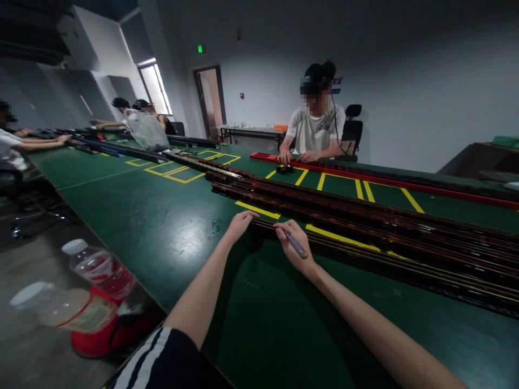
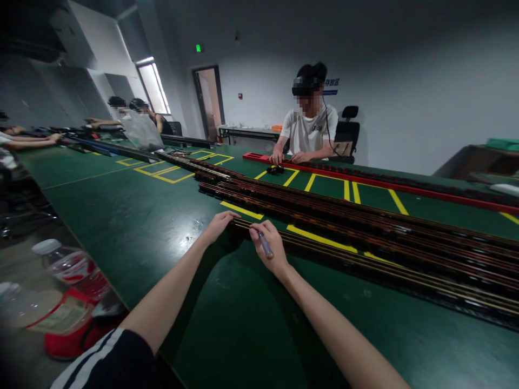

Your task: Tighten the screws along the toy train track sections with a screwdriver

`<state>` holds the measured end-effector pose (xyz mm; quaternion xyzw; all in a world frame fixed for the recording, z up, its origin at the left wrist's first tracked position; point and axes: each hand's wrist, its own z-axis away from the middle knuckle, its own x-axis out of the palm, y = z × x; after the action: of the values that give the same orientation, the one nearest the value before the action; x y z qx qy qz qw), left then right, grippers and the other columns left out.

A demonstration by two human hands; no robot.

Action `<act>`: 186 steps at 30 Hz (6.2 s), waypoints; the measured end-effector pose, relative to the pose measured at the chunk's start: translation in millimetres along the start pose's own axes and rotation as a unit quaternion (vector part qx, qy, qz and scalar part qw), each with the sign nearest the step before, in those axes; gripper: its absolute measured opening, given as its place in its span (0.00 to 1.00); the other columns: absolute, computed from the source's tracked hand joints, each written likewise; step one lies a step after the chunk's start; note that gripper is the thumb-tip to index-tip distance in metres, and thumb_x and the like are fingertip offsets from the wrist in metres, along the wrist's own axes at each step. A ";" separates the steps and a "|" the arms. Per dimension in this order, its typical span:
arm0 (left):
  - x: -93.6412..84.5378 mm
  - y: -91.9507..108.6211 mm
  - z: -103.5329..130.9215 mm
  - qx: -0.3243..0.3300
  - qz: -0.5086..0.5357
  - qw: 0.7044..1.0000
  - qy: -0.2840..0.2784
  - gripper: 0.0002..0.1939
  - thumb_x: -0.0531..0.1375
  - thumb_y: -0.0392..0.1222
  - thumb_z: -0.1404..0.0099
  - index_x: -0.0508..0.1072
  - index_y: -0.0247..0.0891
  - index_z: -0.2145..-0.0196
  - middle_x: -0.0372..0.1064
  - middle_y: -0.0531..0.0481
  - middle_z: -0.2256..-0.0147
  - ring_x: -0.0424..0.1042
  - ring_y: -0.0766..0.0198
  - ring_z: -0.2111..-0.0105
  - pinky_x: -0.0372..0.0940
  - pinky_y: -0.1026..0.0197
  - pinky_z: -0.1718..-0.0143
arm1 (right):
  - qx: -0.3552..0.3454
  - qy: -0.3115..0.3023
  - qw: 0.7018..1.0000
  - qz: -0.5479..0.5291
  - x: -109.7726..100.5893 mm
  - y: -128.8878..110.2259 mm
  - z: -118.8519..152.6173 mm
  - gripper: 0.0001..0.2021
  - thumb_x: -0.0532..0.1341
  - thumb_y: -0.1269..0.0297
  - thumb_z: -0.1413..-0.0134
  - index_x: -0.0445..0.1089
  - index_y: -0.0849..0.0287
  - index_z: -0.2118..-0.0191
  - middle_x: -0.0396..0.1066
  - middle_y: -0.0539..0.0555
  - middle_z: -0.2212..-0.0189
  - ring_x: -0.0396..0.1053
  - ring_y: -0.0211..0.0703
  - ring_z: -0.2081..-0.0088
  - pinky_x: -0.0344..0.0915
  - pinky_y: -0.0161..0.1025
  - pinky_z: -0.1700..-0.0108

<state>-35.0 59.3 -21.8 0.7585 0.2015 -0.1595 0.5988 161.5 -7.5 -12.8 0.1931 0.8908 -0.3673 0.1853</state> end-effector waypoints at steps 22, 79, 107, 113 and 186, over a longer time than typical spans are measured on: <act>-10.1 0.5 4.1 0.045 -0.094 0.994 -0.043 0.16 0.49 0.38 0.34 0.76 0.35 0.59 0.75 0.48 0.59 0.72 0.60 0.57 0.64 0.61 0.51 | 0.168 0.060 0.944 -0.277 50.7 -3.2 -14.7 0.12 0.62 0.54 0.51 0.67 0.58 0.68 0.69 0.49 0.76 0.70 0.38 0.76 0.67 0.35 0.74; -4.5 1.1 2.5 0.011 -0.071 0.997 -0.030 0.18 0.46 0.37 0.37 0.75 0.35 0.63 0.75 0.47 0.59 0.72 0.59 0.57 0.63 0.60 0.51 | 0.209 0.104 0.955 -0.182 46.1 -8.9 -18.0 0.17 0.59 0.49 0.47 0.70 0.60 0.69 0.77 0.55 0.73 0.69 0.39 0.84 0.64 0.34 0.82; -1.1 3.9 17.5 0.192 -0.227 0.954 -0.044 0.16 0.58 0.40 0.42 0.70 0.39 0.55 0.67 0.45 0.56 0.68 0.55 0.54 0.64 0.54 0.50 | 0.227 0.143 0.953 -0.142 34.6 -6.3 -13.6 0.14 0.57 0.52 0.46 0.64 0.57 0.74 0.72 0.51 0.80 0.66 0.38 0.86 0.66 0.35 0.80; -3.0 6.7 16.4 0.187 -0.268 0.944 -0.048 0.14 0.58 0.41 0.41 0.70 0.40 0.56 0.68 0.46 0.56 0.68 0.55 0.54 0.65 0.53 0.52 | 0.222 0.139 0.955 -0.139 32.4 -8.0 -12.8 0.14 0.57 0.53 0.46 0.65 0.57 0.74 0.72 0.51 0.79 0.65 0.37 0.85 0.65 0.35 0.80; 5.1 6.0 17.9 0.180 -0.384 0.904 0.061 0.18 0.49 0.33 0.37 0.69 0.42 0.52 0.70 0.45 0.51 0.63 0.53 0.47 0.45 0.45 0.41 | 0.209 0.119 0.962 -0.128 20.4 9.4 -16.3 0.18 0.56 0.47 0.45 0.66 0.58 0.71 0.73 0.53 0.75 0.68 0.38 0.83 0.67 0.35 0.79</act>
<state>-27.6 41.3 -23.4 0.7258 0.4811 -0.3638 0.3308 145.4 14.8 -17.2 0.1545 0.8269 -0.5405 -0.0149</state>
